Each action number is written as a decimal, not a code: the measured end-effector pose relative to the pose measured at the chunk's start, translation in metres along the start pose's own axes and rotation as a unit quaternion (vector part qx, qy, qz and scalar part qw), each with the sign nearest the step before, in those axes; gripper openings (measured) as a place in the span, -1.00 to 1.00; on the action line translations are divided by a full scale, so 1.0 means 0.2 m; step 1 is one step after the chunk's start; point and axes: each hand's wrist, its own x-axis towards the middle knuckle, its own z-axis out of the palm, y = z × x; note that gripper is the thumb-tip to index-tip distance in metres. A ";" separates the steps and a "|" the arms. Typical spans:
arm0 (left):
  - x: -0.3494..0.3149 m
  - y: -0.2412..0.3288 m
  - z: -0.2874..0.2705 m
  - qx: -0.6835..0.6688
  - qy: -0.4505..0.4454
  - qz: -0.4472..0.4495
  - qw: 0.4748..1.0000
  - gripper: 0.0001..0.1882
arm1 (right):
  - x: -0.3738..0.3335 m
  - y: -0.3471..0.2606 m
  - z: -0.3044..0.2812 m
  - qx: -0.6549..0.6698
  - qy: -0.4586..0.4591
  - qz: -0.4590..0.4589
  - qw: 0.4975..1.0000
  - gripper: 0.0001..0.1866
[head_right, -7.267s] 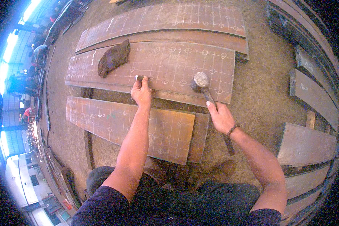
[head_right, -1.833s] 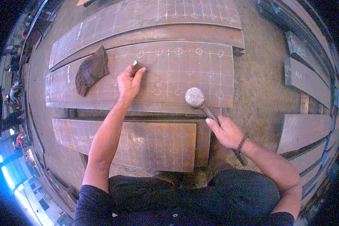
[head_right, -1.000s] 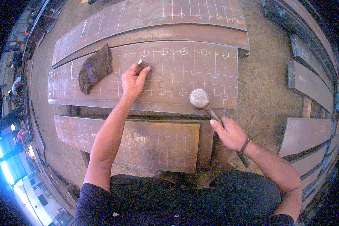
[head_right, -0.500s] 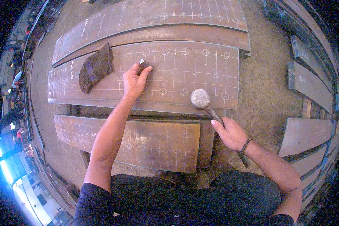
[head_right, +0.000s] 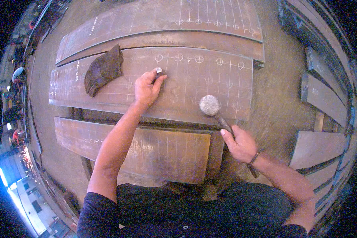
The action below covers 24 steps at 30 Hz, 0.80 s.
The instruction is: The person sits on the floor and uses a center punch and hammer to mark pre-drawn circles on several flat metal sheets. The person repeatedly positions the punch on marked spots and strikes it to create indentations.
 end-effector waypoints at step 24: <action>0.01 -0.03 -0.03 -0.206 -0.029 -0.167 0.964 -0.73 | 0.19 -0.14 -0.01 0.156 0.039 -0.033 0.987 -0.40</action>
